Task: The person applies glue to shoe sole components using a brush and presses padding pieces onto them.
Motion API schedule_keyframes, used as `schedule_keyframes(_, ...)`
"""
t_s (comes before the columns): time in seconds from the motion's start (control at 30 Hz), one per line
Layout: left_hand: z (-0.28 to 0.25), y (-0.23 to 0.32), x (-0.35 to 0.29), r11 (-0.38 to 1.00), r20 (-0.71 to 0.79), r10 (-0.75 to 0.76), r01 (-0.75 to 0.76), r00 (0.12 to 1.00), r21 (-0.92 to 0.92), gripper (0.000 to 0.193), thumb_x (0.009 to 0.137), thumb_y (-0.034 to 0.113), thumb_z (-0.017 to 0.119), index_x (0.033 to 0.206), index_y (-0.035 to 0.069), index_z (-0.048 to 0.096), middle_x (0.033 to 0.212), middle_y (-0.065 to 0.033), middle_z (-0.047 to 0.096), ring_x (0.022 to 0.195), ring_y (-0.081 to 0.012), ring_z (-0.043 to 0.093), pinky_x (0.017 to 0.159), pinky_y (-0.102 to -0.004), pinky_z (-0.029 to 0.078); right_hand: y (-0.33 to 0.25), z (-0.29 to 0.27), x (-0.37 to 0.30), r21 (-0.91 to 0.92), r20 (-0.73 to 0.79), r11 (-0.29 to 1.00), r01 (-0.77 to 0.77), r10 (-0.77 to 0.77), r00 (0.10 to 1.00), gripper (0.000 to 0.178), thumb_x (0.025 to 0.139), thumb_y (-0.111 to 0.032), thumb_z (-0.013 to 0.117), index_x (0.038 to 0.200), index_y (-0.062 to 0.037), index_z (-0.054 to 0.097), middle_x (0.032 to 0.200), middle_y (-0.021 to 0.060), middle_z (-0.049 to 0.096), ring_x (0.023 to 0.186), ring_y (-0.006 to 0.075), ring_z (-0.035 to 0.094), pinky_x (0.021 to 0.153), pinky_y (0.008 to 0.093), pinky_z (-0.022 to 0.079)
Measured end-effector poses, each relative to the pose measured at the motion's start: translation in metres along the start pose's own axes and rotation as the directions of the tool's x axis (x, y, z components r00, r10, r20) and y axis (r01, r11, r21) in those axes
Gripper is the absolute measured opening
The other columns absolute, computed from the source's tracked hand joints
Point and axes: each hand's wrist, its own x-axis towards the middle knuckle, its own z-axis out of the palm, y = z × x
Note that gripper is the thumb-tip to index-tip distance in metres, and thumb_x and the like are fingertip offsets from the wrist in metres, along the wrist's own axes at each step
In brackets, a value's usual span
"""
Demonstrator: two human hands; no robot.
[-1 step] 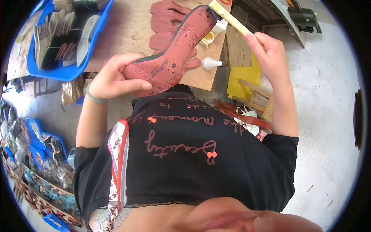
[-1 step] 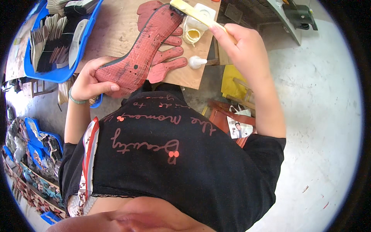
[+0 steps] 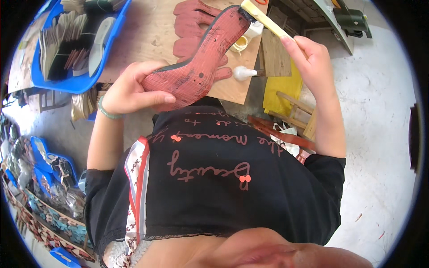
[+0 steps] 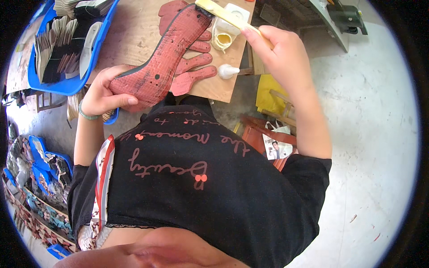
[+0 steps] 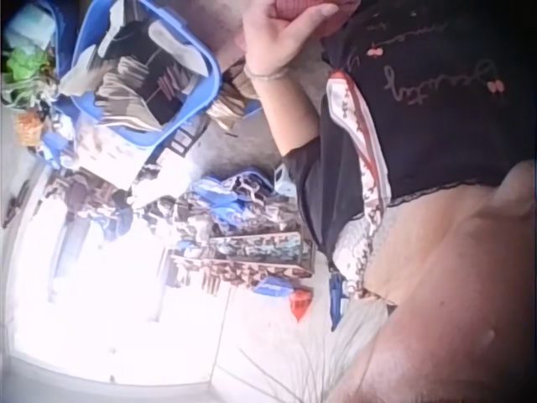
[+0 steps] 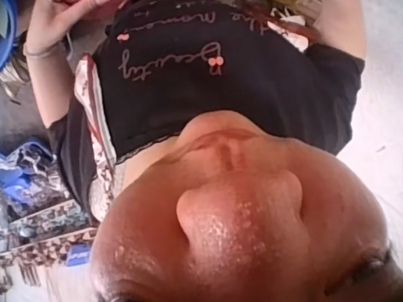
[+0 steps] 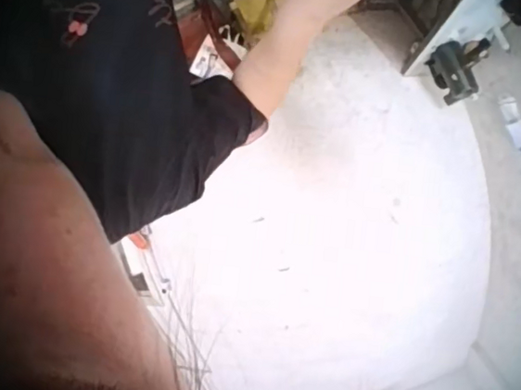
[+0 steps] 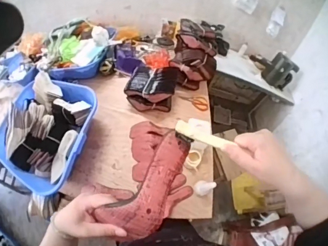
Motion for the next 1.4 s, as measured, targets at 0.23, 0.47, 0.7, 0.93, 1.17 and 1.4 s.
schedule_keyframes(0.23,0.001,0.011,0.004,0.995,0.067,0.023,-0.030,0.997,0.099,0.031,0.077,0.007,0.077,0.103,-0.004,0.063,0.084,-0.0064,0.065,0.077,-0.0101,0.058,0.070,-0.0259,0.049,-0.015,-0.005,0.008,-0.085,0.078,0.993,0.081,-0.075,0.994,0.043,0.090,-0.041,0.061,0.073,-0.0018,0.062,0.052,0.0117,0.045,0.048,0.0216,0.040,0.049,0.0343,0.035)
schedule_keyframes(0.47,0.006,0.016,0.007,0.959,0.001,0.080,-0.077,0.997,0.272,0.029,0.079,0.007,0.074,0.104,-0.004,0.064,0.077,-0.0100,0.064,0.068,-0.0118,0.058,0.065,-0.0267,0.049,-0.032,0.012,0.003,-0.093,0.230,0.987,0.135,-0.110,0.967,0.039,0.089,-0.043,0.060,0.084,-0.0061,0.071,0.057,0.0123,0.057,0.052,0.0272,0.056,0.053,0.0350,0.044)
schedule_keyframes(0.7,0.008,0.013,0.009,0.882,-0.251,0.025,0.096,0.968,0.462,0.022,0.076,0.012,0.077,0.083,-0.005,0.065,0.059,-0.0128,0.058,0.049,-0.0138,0.049,0.049,-0.0297,0.042,-0.043,0.041,-0.008,0.076,0.346,0.997,0.013,-0.039,0.937,0.040,0.091,-0.042,0.057,0.081,-0.0051,0.069,0.059,0.0133,0.058,0.055,0.0283,0.057,0.054,0.0365,0.044)
schedule_keyframes(0.93,0.012,0.004,0.014,0.744,-0.345,0.154,0.121,0.926,0.657,0.023,0.079,0.018,0.077,0.083,-0.003,0.069,0.058,-0.0077,0.059,0.050,-0.0095,0.051,0.049,-0.0265,0.041,-0.051,0.073,-0.013,0.255,0.265,0.965,-0.055,-0.015,0.964,0.042,0.092,-0.041,0.057,0.076,-0.0022,0.064,0.060,0.0152,0.054,0.054,0.0294,0.052,0.054,0.0388,0.041)
schedule_keyframes(1.17,0.021,-0.002,0.022,0.805,-0.451,0.106,0.190,0.886,0.562,0.022,0.080,0.018,0.075,0.085,-0.002,0.068,0.059,-0.0089,0.060,0.049,-0.0112,0.052,0.049,-0.0274,0.042,-0.060,0.090,-0.017,0.233,0.210,0.972,-0.040,-0.010,0.978,0.041,0.092,-0.039,0.057,0.075,-0.0025,0.063,0.060,0.0150,0.055,0.054,0.0286,0.053,0.053,0.0381,0.040)
schedule_keyframes(1.4,0.024,-0.010,0.027,0.775,-0.479,0.185,0.172,0.858,0.608,0.019,0.080,0.016,0.068,0.074,0.000,0.061,0.049,-0.0117,0.054,0.049,-0.0284,0.059,0.051,-0.0353,0.046,-0.070,0.106,-0.022,0.318,0.171,0.947,-0.044,-0.012,0.985,0.040,0.093,-0.037,0.055,0.075,-0.0026,0.064,0.058,0.0141,0.055,0.052,0.0285,0.053,0.052,0.0388,0.040)
